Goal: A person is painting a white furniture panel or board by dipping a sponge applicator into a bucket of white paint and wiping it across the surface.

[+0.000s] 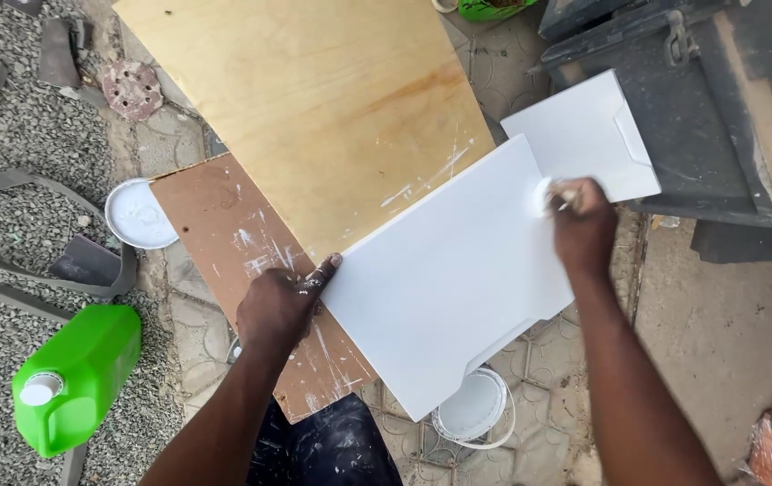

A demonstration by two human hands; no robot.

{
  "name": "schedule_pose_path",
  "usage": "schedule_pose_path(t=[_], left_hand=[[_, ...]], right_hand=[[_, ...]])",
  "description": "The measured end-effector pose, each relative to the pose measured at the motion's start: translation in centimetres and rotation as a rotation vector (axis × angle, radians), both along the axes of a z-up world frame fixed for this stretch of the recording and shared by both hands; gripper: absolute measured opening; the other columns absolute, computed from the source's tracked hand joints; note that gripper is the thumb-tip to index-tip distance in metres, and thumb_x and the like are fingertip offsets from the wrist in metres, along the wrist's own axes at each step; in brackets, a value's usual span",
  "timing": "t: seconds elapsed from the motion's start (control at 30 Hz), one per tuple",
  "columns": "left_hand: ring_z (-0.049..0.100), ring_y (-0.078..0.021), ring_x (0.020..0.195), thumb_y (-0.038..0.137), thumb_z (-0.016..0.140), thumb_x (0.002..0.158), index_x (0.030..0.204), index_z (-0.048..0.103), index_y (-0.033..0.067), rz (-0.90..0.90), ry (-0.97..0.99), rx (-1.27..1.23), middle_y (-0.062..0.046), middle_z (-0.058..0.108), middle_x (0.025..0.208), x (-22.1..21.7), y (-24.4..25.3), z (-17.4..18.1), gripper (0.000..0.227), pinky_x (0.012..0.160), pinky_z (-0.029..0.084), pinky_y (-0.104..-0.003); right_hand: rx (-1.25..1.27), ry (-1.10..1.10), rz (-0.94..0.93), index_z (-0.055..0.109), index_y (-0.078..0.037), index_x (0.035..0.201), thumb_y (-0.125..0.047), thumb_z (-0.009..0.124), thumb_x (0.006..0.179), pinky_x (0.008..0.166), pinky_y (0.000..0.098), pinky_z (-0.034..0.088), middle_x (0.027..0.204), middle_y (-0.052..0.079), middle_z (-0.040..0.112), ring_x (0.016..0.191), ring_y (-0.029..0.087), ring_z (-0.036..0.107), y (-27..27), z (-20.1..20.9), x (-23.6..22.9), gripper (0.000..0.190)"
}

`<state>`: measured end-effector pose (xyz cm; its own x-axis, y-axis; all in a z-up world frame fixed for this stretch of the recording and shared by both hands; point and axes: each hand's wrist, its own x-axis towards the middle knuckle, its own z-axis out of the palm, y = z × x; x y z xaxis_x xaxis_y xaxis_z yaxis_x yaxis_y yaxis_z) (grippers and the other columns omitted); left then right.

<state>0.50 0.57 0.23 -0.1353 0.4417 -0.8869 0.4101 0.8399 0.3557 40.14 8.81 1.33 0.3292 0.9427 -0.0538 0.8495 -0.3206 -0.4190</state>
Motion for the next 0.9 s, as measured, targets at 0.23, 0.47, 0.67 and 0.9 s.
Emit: schedule_pose_path(t=[0.23, 0.47, 0.67, 0.9], left_hand=[[0.061, -0.0224, 0.033, 0.07, 0.069, 0.087, 0.071, 0.072, -0.0003, -0.002, -0.011, -0.008, -0.009, 0.071, 0.057, -0.2, 0.3, 0.2, 0.072, 0.043, 0.05, -0.034], [0.06, -0.0228, 0.034, 0.071, 0.069, 0.088, 0.068, 0.07, 0.0005, 0.017, -0.006, -0.015, -0.011, 0.065, 0.053, 0.1, 0.3, -0.6, 0.073, 0.04, 0.048, -0.033], [0.057, -0.0249, 0.032, 0.074, 0.066, 0.089, 0.062, 0.069, 0.004, -0.007, -0.003, -0.007, -0.011, 0.058, 0.044, 0.0, 0.3, -0.4, 0.075, 0.042, 0.045, -0.032], [0.057, -0.0261, 0.032, 0.074, 0.066, 0.089, 0.059, 0.067, 0.005, -0.01, -0.028, -0.01, -0.013, 0.054, 0.039, -0.1, 0.7, 0.1, 0.075, 0.043, 0.044, -0.032]], right_hand=[[0.106, 0.077, 0.614, 0.073, -0.01, 0.099, -0.004, 0.071, 0.084, 0.081, 0.0448, 0.056, 0.086, 0.009, 0.069, 0.083, 0.033, 0.067, -15.5, -1.2, -20.0, 0.017], [0.088, -0.278, 0.693, 0.07, -0.008, 0.103, -0.004, 0.064, 0.09, 0.077, 0.0425, 0.053, 0.083, 0.01, 0.065, 0.079, 0.031, 0.065, -7.7, -2.4, -9.8, 0.015], [-0.133, 0.219, -0.086, 0.071, -0.014, 0.108, -0.018, 0.075, 0.09, 0.064, 0.0311, 0.049, 0.082, 0.004, 0.066, 0.07, 0.018, 0.063, 4.4, -0.7, 8.4, 0.018], [-0.821, 0.294, -0.594, 0.062, 0.003, 0.116, -0.01, 0.06, 0.091, 0.041, 0.0256, 0.037, 0.088, 0.012, 0.055, 0.061, 0.013, 0.045, 2.0, -3.4, 15.3, 0.027]])
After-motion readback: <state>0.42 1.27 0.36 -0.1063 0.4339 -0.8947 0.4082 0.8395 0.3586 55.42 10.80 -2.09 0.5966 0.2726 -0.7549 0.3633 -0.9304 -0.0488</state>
